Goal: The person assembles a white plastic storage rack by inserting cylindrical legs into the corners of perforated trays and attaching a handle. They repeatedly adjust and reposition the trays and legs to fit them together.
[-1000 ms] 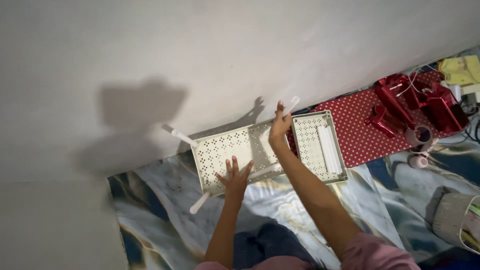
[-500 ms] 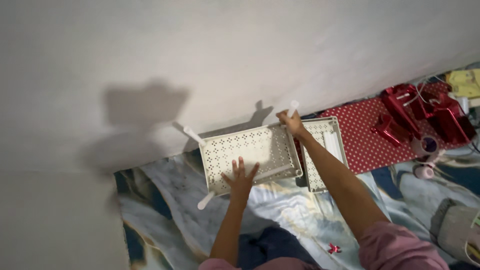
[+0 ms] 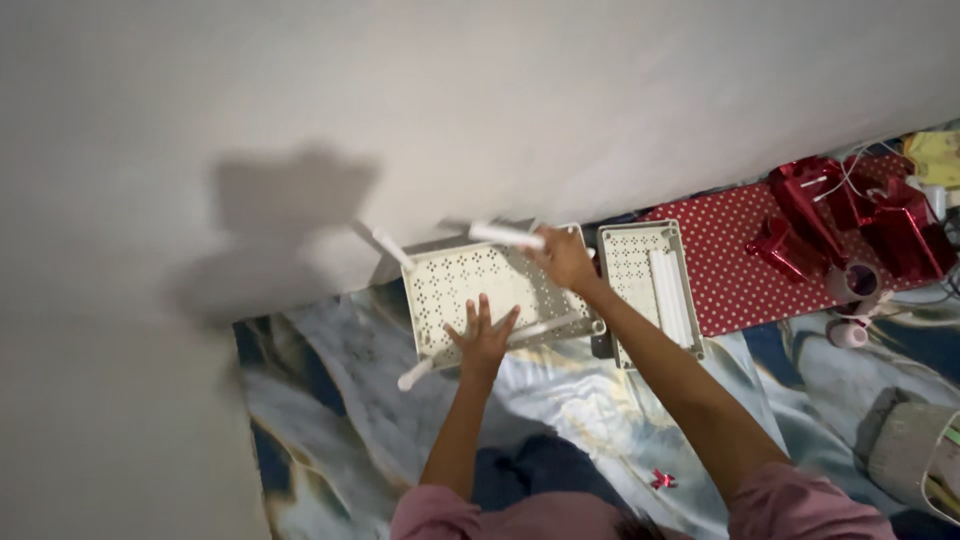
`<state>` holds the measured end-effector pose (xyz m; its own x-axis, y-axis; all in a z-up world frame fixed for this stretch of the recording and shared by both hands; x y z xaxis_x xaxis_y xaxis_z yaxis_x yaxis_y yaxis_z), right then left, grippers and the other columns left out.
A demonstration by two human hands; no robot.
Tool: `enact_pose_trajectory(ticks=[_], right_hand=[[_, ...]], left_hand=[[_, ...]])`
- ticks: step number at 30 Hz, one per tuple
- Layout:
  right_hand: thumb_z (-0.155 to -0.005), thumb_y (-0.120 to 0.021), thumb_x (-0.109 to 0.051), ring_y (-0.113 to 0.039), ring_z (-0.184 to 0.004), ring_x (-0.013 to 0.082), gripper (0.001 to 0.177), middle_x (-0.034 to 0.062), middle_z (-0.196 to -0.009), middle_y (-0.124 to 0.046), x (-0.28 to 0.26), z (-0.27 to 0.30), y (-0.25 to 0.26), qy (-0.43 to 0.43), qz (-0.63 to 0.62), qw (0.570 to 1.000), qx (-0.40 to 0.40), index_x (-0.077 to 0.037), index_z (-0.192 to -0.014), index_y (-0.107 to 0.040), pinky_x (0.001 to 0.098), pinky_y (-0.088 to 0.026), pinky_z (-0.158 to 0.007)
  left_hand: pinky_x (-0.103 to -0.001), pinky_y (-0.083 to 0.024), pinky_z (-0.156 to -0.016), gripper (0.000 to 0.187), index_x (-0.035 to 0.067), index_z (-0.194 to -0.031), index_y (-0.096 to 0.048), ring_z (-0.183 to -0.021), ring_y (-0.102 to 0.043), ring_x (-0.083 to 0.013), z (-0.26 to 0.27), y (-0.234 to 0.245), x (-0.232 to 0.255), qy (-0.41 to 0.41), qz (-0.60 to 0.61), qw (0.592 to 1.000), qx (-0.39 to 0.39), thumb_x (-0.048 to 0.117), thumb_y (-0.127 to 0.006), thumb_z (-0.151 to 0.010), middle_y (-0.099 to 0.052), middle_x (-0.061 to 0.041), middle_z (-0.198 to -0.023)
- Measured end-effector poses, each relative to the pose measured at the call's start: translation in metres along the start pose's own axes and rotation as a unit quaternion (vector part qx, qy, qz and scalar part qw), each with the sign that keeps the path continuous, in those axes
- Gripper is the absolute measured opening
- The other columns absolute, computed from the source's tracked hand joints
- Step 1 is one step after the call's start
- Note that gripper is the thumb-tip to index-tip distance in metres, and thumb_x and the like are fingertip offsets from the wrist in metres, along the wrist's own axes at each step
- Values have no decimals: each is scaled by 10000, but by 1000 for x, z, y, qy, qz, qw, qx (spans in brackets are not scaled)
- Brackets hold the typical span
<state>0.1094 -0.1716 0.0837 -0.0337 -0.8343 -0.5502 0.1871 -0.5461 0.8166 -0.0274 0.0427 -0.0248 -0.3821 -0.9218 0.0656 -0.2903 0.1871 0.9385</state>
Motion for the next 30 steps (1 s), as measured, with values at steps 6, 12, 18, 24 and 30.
enact_pose_trajectory(ticks=[6,12,18,24,30], right_hand=[[-1013,-556,-420,-548,-1172,305,360,123,-1169,-613,-12,57,-44,102,75,991,-31,-230,-1312,-621,498,-382,-1031],[-937,-620,-280,-522,-1216,338,425,148,-1243,-577,-19,73,-59,124,89,987,-43,-241,-1359,-585,510,-378,-1025],[-960,-622,-153,-537,-1248,383,431,174,-1316,-566,-72,98,-61,151,-73,986,21,-132,-1386,-558,510,-420,-1089],[-883,-690,-130,-524,-1247,230,512,127,-1327,-521,-169,143,-96,172,-326,928,-52,-85,-1357,-502,384,-534,-971],[-1025,-765,-146,-566,-897,138,221,44,-957,-610,-204,147,-183,79,-534,841,34,-23,-1091,-594,264,-489,-763]], left_hand=[[-858,-168,-1046,740,397,-1546,-410,-1545,-263,-368,-11,29,-7,-25,-4,999,-25,107,-629,-901,-303,-160,-1663],[-753,-228,-1092,820,114,-1461,-524,-1463,-357,-373,6,91,-13,-37,181,975,-122,273,-802,-706,-421,-202,-1546],[-473,-456,-1046,273,105,-1124,-636,-1197,-577,-294,78,111,-50,43,229,972,-37,292,-752,-962,-627,-87,-1197],[-479,-418,-1060,692,-69,-1293,-500,-1260,-475,-413,96,117,-104,209,369,902,75,441,-726,-883,-479,-276,-1359],[-432,-390,-1161,668,80,-1513,-472,-1455,-457,-370,58,106,-135,127,453,881,-46,497,-542,-996,-475,-205,-1591]])
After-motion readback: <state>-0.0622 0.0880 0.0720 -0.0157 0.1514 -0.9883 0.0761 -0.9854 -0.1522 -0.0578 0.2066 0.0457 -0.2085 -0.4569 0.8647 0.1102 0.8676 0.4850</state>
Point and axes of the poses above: each hand's wrist, its own z-axis away from the middle knuckle, its own y-axis out of the back of the hand, x = y × z, the point moved 2 cm from there along -z, towards the middle knuckle
